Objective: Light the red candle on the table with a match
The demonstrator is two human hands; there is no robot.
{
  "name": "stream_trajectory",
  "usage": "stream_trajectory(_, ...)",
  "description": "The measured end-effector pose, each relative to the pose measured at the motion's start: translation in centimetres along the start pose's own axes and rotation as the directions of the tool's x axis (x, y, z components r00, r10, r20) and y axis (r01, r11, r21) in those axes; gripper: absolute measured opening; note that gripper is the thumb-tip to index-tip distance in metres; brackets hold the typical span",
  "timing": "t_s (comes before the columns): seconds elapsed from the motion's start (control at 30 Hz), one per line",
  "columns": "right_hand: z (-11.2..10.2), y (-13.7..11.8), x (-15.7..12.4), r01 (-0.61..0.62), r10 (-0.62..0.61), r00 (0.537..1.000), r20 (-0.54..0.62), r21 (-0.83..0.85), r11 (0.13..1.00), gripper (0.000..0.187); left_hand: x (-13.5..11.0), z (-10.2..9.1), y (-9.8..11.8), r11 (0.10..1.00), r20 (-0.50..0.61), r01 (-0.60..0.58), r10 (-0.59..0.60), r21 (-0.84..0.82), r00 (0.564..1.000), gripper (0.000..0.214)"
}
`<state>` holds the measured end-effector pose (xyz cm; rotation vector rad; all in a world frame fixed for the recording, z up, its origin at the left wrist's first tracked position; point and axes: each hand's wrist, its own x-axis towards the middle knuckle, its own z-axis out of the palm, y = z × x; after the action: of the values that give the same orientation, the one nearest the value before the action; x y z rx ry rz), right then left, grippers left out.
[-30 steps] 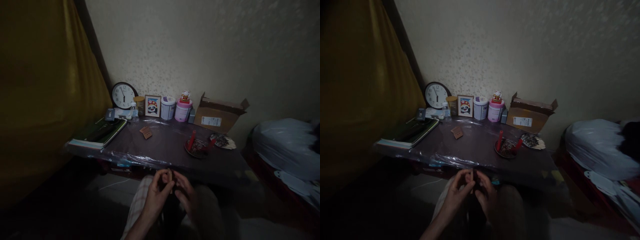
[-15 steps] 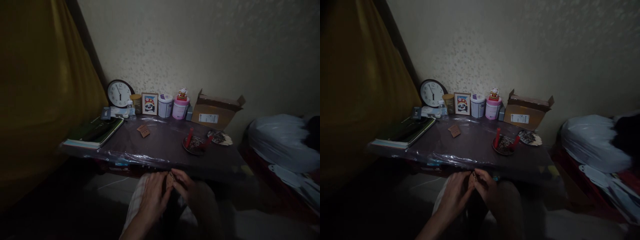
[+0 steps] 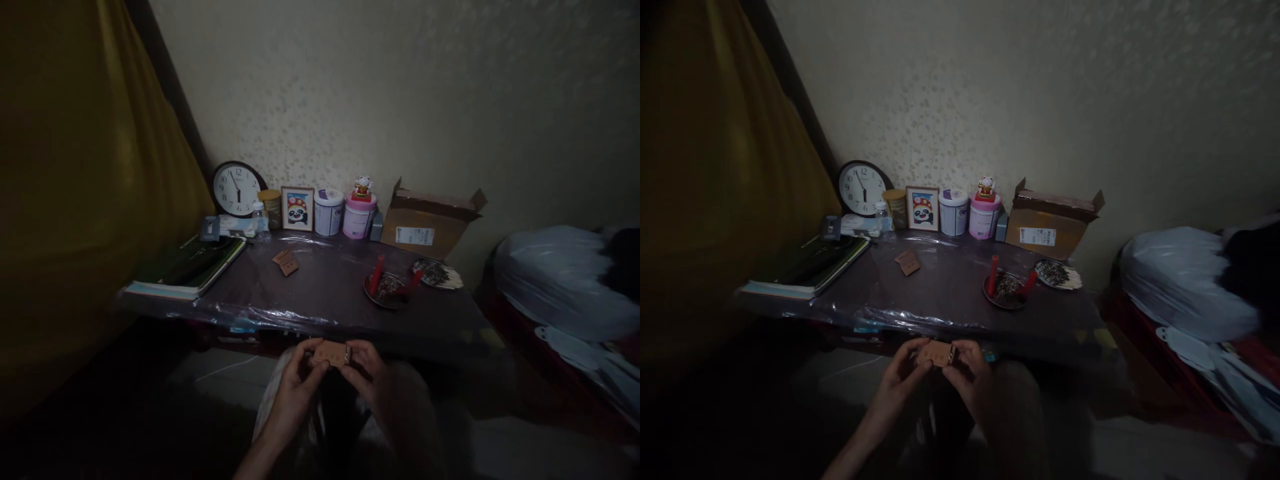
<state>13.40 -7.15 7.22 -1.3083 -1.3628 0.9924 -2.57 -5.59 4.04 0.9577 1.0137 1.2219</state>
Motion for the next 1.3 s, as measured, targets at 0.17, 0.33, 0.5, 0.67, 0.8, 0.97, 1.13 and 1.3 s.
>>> stream_trajectory(0.17,0.9,1.8,-0.1,0.009,-0.010,1.000,0.018,0.054,0.999,0.024,0.2,-0.3,-0.2,0.987,0.025,0.069,-0.066,-0.142,0.998,0.033)
stream_trajectory(0.33,0.0,-1.7,-0.6,-0.004,0.004,1.000,-0.001,-0.100,0.995,0.012,0.1,-0.1,0.1,0.933,0.088,0.133,-0.110,-0.334,0.990,0.037)
stream_trajectory(0.5,-0.2,-4.1,-0.7,0.086,-0.088,0.996,0.002,-0.243,0.966,0.018,0.1,0.0,-0.3,0.842,0.168,0.164,-0.088,-0.513,0.982,0.034)
stream_trajectory(0.67,1.0,-1.4,-1.2,0.198,-0.206,0.978,-0.019,-0.200,0.960,0.014,0.1,-0.3,-0.7,0.775,0.238,0.210,-0.080,-0.596,0.968,0.037)
stream_trajectory(0.8,2.2,1.6,-1.6,0.268,-0.272,0.959,-0.080,-0.051,0.962,0.010,-0.1,-0.3,-0.6,0.736,0.257,0.244,-0.099,-0.631,0.961,0.036)
stream_trajectory(0.97,2.8,3.2,-1.8,0.233,-0.233,0.971,-0.056,-0.008,0.972,0.007,-0.1,-0.1,-0.6,0.741,0.233,0.246,-0.125,-0.625,0.965,0.038)
stream_trajectory(1.13,3.0,4.1,-1.9,0.265,-0.268,0.960,-0.078,-0.037,0.963,0.010,-0.1,0.0,-1.0,0.742,0.225,0.245,-0.129,-0.624,0.966,0.038)
stream_trajectory(1.3,2.9,4.4,-1.9,0.286,-0.288,0.956,-0.058,-0.035,0.958,0.014,-0.2,0.0,-1.3,0.752,0.220,0.256,-0.151,-0.608,0.964,0.039)
